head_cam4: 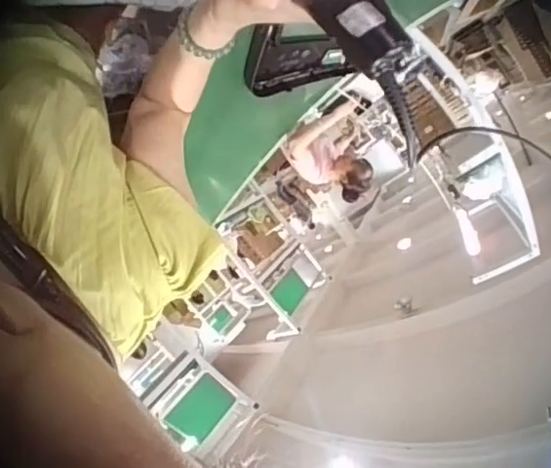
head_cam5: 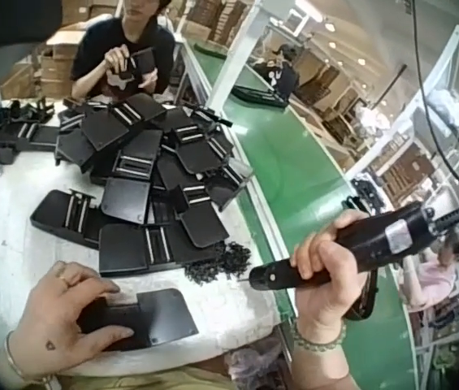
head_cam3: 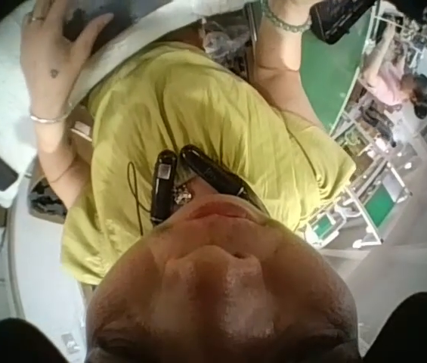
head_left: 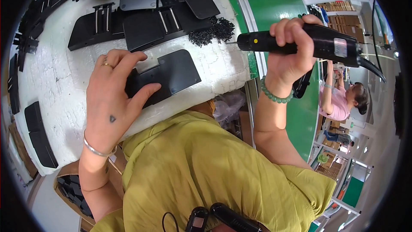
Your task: Assembling small plastic parts using an electric screwdriver at a workbench.
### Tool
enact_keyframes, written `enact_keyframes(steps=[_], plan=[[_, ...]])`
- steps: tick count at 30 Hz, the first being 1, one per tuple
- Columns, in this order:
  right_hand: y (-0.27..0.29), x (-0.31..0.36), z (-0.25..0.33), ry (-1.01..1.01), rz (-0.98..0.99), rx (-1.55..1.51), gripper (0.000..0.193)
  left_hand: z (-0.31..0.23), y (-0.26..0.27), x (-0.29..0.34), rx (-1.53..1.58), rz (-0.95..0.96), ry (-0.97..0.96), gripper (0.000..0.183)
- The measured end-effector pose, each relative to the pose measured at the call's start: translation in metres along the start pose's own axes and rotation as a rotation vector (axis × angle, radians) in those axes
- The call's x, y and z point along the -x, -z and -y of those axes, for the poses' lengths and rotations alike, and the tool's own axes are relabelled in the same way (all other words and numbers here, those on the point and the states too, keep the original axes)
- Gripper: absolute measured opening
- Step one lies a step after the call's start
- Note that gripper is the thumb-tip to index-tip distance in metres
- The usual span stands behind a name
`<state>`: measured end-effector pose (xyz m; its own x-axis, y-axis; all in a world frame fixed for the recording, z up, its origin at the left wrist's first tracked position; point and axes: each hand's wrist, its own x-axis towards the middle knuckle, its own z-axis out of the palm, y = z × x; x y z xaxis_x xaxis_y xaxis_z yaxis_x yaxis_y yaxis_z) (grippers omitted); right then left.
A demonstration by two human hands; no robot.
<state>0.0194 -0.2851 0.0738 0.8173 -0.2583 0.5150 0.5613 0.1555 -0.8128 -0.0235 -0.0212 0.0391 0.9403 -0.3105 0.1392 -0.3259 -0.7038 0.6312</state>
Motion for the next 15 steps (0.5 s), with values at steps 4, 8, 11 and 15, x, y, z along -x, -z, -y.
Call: enact_keyframes(steps=[4,8,11,15], plan=[[0.009,0.003,-0.009,-0.006,-0.064,-0.015,0.024,-0.005,-0.001,-0.005,0.170,-0.039,-0.084,0.035],[0.013,0.000,-0.013,0.014,-0.116,-0.005,0.024,-0.010,-0.002,-0.009,0.194,0.018,-0.121,0.032],[0.018,-0.002,-0.015,0.026,-0.126,-0.008,0.024,-0.011,-0.005,-0.010,0.200,0.022,-0.112,0.031],[0.024,-0.007,-0.018,0.071,-0.180,0.029,0.023,-0.016,-0.006,-0.013,0.175,0.051,-0.116,0.031]])
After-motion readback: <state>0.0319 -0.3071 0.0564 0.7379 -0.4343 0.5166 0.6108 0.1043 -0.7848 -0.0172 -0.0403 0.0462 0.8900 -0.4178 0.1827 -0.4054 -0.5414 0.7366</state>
